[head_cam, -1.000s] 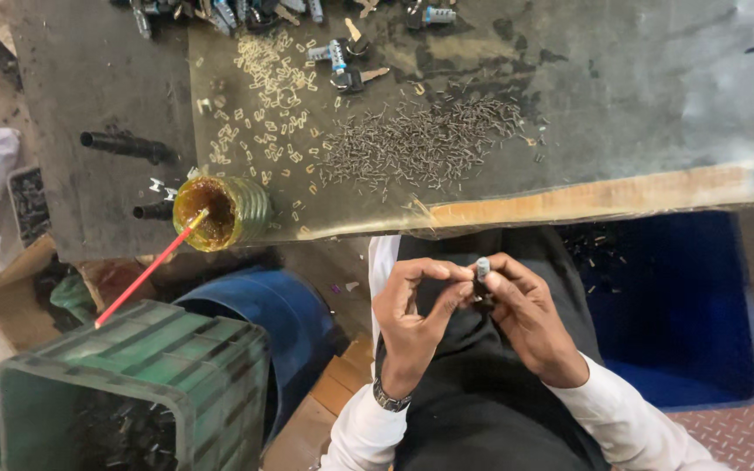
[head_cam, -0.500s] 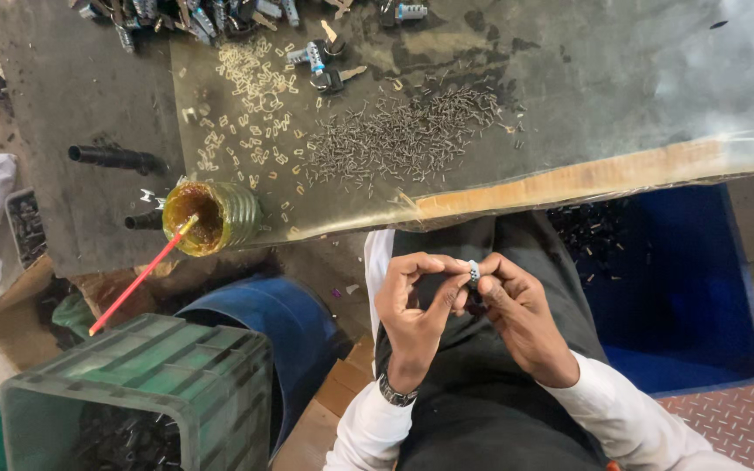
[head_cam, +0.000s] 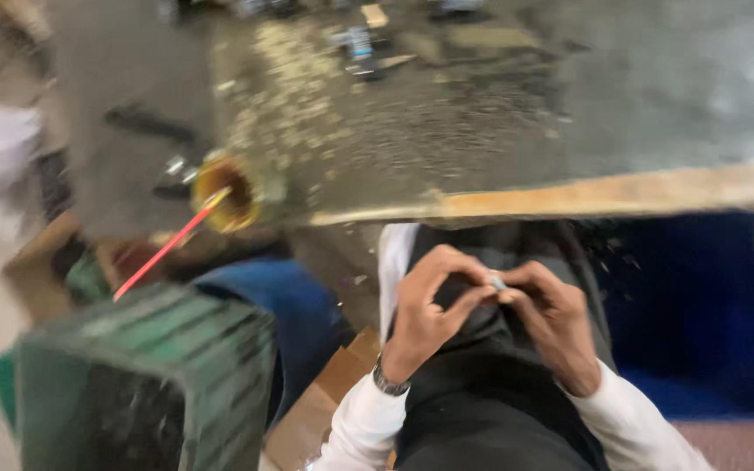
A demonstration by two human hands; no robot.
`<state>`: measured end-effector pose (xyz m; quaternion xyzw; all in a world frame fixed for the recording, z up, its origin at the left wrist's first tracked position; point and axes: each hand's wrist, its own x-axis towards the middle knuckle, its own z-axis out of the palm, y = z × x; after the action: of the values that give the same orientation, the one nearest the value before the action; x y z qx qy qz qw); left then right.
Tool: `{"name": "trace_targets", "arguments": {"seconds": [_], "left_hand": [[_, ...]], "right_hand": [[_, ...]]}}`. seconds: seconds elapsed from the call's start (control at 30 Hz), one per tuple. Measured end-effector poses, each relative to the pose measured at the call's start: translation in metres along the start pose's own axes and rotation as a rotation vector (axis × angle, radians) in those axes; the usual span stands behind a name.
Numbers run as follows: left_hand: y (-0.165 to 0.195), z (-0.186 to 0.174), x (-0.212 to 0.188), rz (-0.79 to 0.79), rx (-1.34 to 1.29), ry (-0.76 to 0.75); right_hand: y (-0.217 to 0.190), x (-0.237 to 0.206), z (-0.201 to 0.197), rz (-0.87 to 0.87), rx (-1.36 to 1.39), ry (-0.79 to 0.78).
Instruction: The person sits at a workbench holding a small metal padlock component in one hand and a red-handled brush in the other. They dip the brush into a jar of yellowish paste, brush the paste onto the component, place the finished part on the table, and pick up the next component, repeating this cycle throughout the episode.
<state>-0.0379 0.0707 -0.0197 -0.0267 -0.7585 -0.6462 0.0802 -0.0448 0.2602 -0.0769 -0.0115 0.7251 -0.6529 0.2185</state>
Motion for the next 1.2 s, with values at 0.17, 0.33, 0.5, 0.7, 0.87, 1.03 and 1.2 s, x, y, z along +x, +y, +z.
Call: {"name": "trace_targets", "arguments": {"seconds": [0.17, 0.33, 0.5, 0.7, 0.87, 1.03, 1.2], "left_hand": [[-0.006, -0.031, -0.014, -0.138, -0.204, 0.033], [-0.008, -0.098, -0.020, -0.043, -0.068, 0.895], [0.004, -0.184, -0.010, 0.076, 0.132, 1.001], [0.009, -0.203, 0.004, 0.064, 0.361, 0.926], [0.021, -0.201, -0.004, 0.045, 0.448, 0.939], [0.034, -0.197, -0.006, 0.097, 0.352, 1.035], [0.035, -0.194, -0.001, 0.111, 0.361, 1.039]], "right_hand": [[-0.005, 0.001, 0.005, -0.018, 0.214, -0.200], [-0.004, 0.004, 0.008, -0.044, 0.408, -0.344], [-0.001, 0.009, 0.010, 0.041, 0.410, -0.246], [-0.012, 0.011, 0.008, 0.046, 0.372, -0.207], [-0.017, 0.010, 0.010, 0.055, 0.404, -0.159], [-0.013, 0.010, 0.011, 0.072, 0.386, -0.154], [-0.011, 0.012, 0.011, 0.082, 0.399, -0.183]]}}
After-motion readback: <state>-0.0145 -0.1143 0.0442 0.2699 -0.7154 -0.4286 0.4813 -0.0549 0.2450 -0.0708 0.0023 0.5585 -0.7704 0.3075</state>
